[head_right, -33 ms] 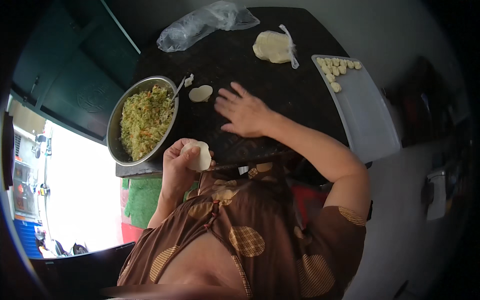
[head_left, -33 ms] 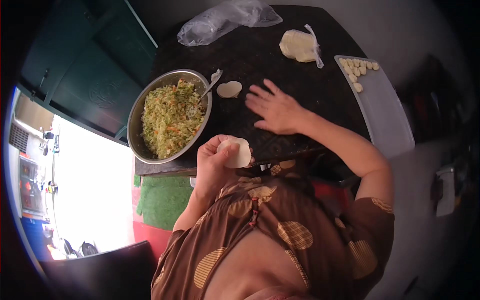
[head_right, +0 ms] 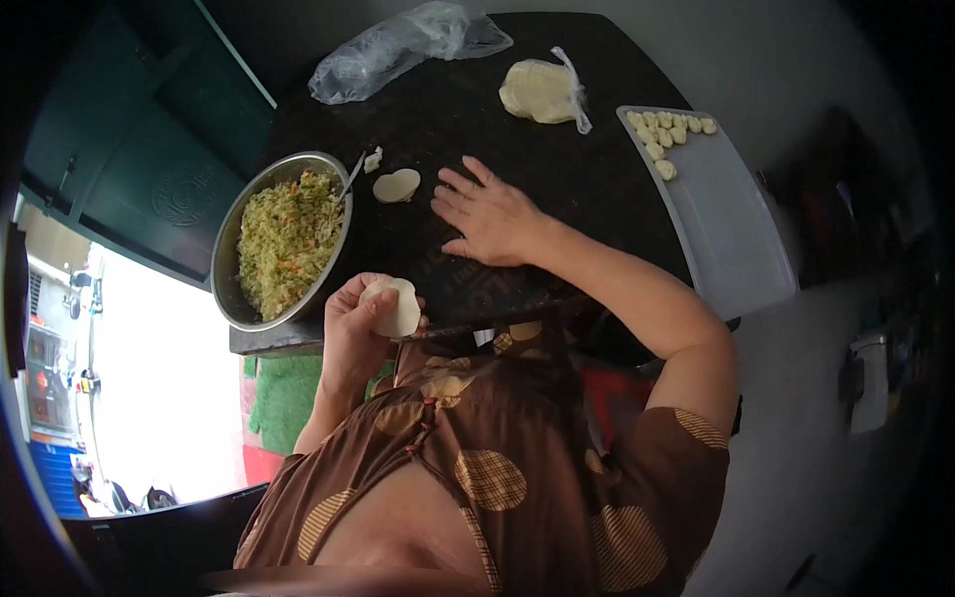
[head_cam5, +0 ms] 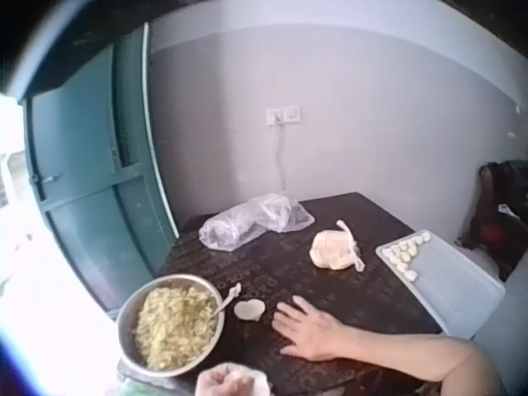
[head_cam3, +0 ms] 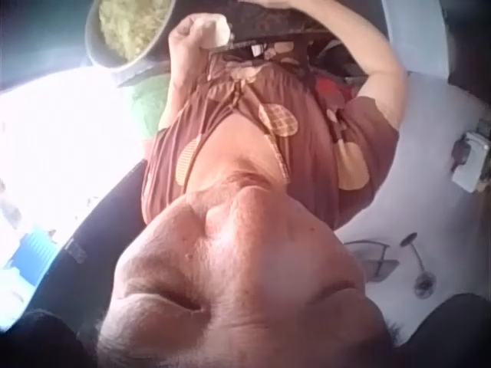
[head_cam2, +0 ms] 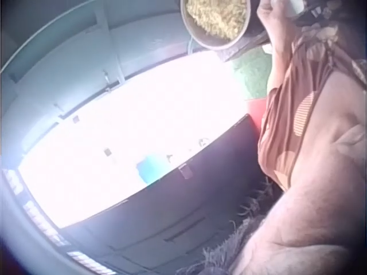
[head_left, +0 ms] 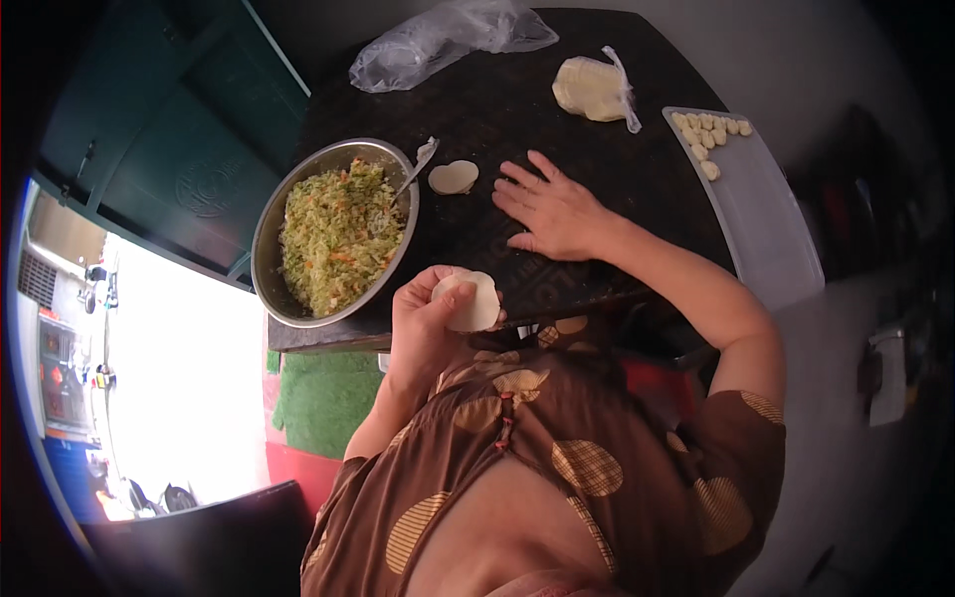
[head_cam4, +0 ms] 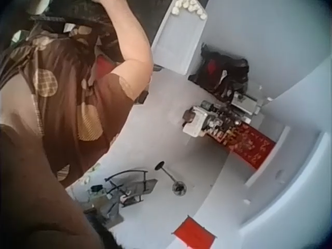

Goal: Filling and sealing individual dumpling wrappers with a vegetable mixture.

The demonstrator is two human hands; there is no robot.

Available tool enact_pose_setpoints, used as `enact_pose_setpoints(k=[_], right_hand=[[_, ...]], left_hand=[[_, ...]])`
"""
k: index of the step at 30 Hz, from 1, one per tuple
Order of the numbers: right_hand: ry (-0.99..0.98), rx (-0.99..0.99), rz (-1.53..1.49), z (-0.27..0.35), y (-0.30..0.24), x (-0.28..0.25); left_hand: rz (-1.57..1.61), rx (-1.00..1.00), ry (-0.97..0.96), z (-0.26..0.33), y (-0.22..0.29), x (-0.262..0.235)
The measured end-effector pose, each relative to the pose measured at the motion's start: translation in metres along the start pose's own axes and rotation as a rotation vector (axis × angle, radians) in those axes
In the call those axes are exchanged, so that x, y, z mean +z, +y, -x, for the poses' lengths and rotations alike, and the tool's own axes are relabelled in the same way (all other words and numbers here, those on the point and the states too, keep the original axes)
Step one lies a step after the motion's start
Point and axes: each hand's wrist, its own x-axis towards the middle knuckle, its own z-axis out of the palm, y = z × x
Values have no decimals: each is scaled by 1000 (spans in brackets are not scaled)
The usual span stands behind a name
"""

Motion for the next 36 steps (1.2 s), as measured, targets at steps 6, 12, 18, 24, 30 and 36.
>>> enact_pose_setpoints(k=[6, 12, 18, 24, 30, 36], right_hand=[[112, 218, -258, 20, 18, -16], [-154, 458, -272, 82, 8, -34], [-323, 569, -172, 99, -3, -37], [-180, 537, -164, 48, -11, -6], [17, 498, -207, -12, 5, 19], [165, 321, -317, -33, 23, 35]], left_hand=[[-85, 63, -50, -32, -3, 4], [-49, 89, -24, -55, -13, -7], [-28, 96, -31, -49, -20, -15], [-2, 62, -43, -50, -19, -18], [8, 56, -40, -47, -20, -20], [-25, 62, -55, -48, -18, -18]])
